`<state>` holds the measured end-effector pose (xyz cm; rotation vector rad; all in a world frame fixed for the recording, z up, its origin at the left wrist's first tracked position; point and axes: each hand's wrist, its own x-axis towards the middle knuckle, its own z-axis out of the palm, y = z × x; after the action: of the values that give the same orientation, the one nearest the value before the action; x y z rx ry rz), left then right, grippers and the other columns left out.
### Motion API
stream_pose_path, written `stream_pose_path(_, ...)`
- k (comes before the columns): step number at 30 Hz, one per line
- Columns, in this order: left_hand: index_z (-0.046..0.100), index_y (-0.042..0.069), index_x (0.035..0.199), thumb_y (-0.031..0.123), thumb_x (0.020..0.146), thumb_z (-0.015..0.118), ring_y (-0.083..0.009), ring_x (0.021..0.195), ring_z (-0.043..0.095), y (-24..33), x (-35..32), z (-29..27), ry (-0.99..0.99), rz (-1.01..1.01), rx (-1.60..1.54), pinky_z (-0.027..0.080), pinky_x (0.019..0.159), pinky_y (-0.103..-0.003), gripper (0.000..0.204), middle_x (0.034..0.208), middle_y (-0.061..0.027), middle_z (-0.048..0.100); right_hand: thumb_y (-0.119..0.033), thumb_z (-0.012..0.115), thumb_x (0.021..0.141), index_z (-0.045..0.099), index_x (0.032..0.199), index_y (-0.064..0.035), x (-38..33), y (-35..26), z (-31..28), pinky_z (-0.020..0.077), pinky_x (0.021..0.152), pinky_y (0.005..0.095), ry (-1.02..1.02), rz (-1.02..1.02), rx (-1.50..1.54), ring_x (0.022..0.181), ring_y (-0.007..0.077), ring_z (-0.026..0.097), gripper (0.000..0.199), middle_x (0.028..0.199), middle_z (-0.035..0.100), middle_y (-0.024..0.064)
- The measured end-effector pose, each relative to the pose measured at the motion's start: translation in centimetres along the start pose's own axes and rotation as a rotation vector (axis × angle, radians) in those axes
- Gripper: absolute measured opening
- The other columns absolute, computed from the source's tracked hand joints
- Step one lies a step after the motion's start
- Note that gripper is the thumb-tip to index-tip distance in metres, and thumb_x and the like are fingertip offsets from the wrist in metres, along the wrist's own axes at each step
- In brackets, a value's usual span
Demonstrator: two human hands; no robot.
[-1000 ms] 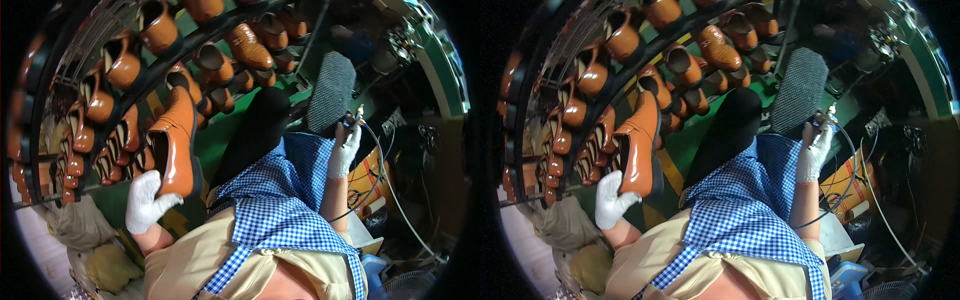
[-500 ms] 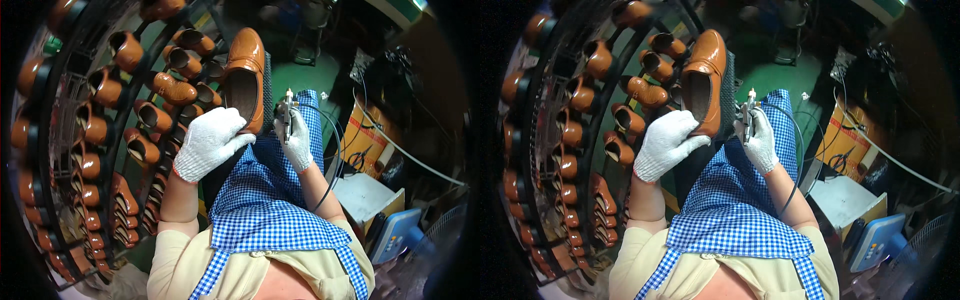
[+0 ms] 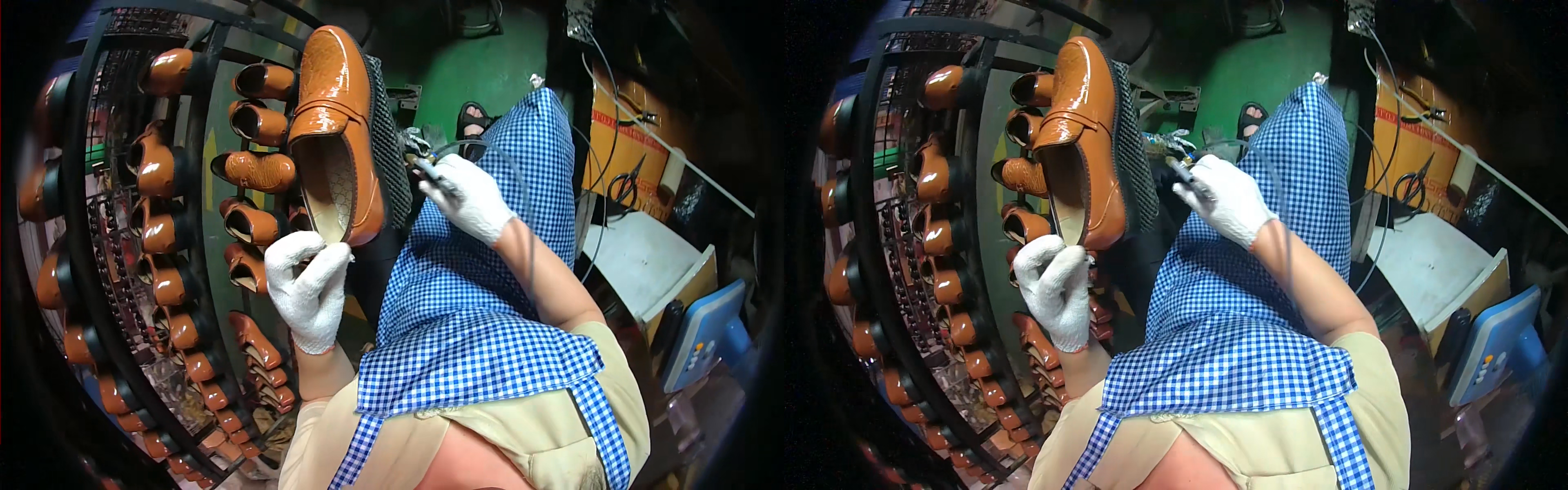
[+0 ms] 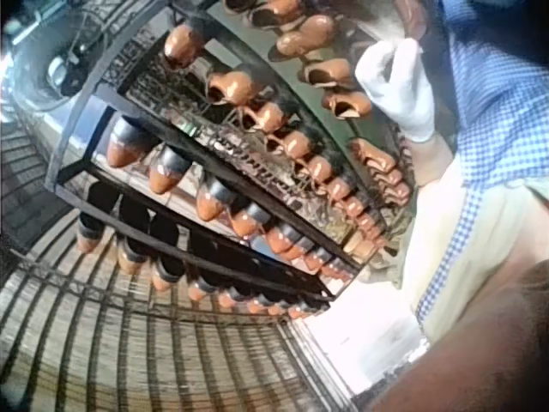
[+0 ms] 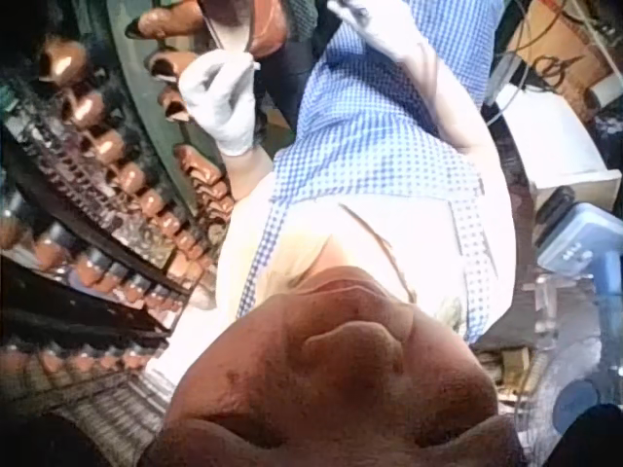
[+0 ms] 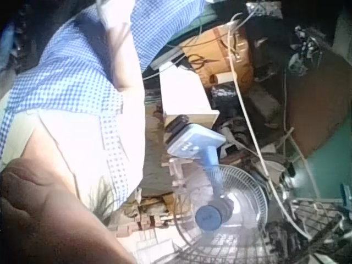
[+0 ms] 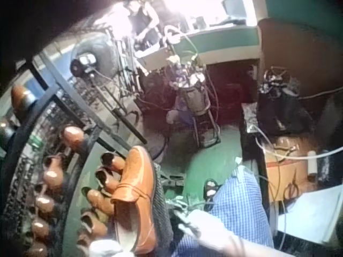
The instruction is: The person uses a spray gun to apply a glossy finish to a brown leather shoe. They hold the shoe with a gloved hand and systematically spray the upper, toe, and heel areas, rotating the shoe to ensure even coverage. The shoe is taken from and returned to a rotating rack filled with similar shoes.
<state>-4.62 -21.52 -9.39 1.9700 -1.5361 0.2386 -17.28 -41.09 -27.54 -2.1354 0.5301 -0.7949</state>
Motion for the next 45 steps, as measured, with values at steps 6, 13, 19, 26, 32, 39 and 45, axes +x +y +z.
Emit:
stream_pose_path(6,0.076,0.011,0.109,-0.019,0.069,0.082,-0.0216,0.099,0.064,-0.3,-0.7,-0.4,0.028,0.021,0.03,0.053,0.081,-0.03,0.05,0.119,-0.0099,0.058,-0.022,0.07,0.097,0.069,0.108,-0.006,-1.2,-5.0,-7.8,0.0533,0.075,0.0403,-0.095,0.2,0.343,0.085,0.0317,0.066,0.019,0.095,0.063,0.0128)
stream_pose_path(13,0.074,0.013,0.109,-0.024,0.069,0.077,-0.0211,0.101,0.065,-1.4,-1.7,0.1,0.05,-0.025,0.042,0.052,0.085,-0.031,0.055,0.126,-0.0091,0.057,-0.02,0.074,0.096,0.068,0.101,-0.0059,0.3,-6.0,-7.4,0.0517,0.069,0.0397,-0.07,0.116,0.488,0.075,0.0316,0.063,0.016,0.084,0.062,0.0122)
stream_pose_path(19,0.075,0.013,0.108,-0.022,0.07,0.077,-0.0227,0.103,0.065,-1.6,-1.7,0.1,0.059,-0.002,-0.014,0.052,0.085,-0.032,0.052,0.124,-0.0107,0.058,-0.022,0.077,0.094,0.068,0.1,-0.0079,-1.0,-6.1,-6.9,0.0531,0.067,0.0373,-0.078,0.094,0.479,0.071,0.0297,0.066,0.017,0.082,0.065,0.0096)
stream_pose_path(26,0.076,0.011,0.106,-0.017,0.069,0.082,-0.024,0.101,0.066,-1.6,-1.1,-0.4,0.026,0.026,-0.006,0.053,0.084,-0.033,0.047,0.118,-0.0115,0.064,-0.024,0.076,0.095,0.07,0.105,-0.0084,-0.6,-6.6,-6.4,0.0536,0.066,0.0382,-0.087,0.098,0.483,0.074,0.0301,0.065,0.019,0.085,0.064,0.0104)
stream_pose_path(32,0.079,0.011,0.106,-0.012,0.067,0.084,-0.0262,0.097,0.07,-1.2,1.1,-2.0,-0.111,0.171,0.119,0.058,0.081,-0.035,0.046,0.11,-0.0109,0.07,-0.025,0.074,0.094,0.07,0.101,-0.0089,-0.2,-7.2,-7.0,0.0551,0.068,0.0386,-0.145,0.041,0.366,0.076,0.0308,0.066,0.018,0.086,0.065,0.0107)
stream_pose_path(39,0.079,0.014,0.105,0.004,0.067,0.08,-0.0277,0.091,0.07,-0.5,6.7,-3.5,-0.429,0.447,0.183,0.06,0.08,-0.041,0.04,0.099,-0.006,0.07,-0.027,0.071,0.096,0.072,0.109,-0.0103,-1.8,-7.1,-7.9,0.054,0.065,0.0381,-0.178,0.041,0.399,0.075,0.0287,0.065,0.021,0.087,0.063,0.0101)
stream_pose_path(45,0.073,0.013,0.101,0.009,0.067,0.076,-0.0246,0.093,0.068,2.3,11.3,-1.7,-0.607,0.623,0.227,0.06,0.087,-0.048,0.035,0.095,-0.0028,0.068,-0.027,0.074,0.092,0.07,0.094,-0.0069,-2.4,-7.4,-9.8,0.0553,0.065,0.0394,-0.148,0.112,0.309,0.075,0.03,0.067,0.02,0.083,0.064,0.0115)
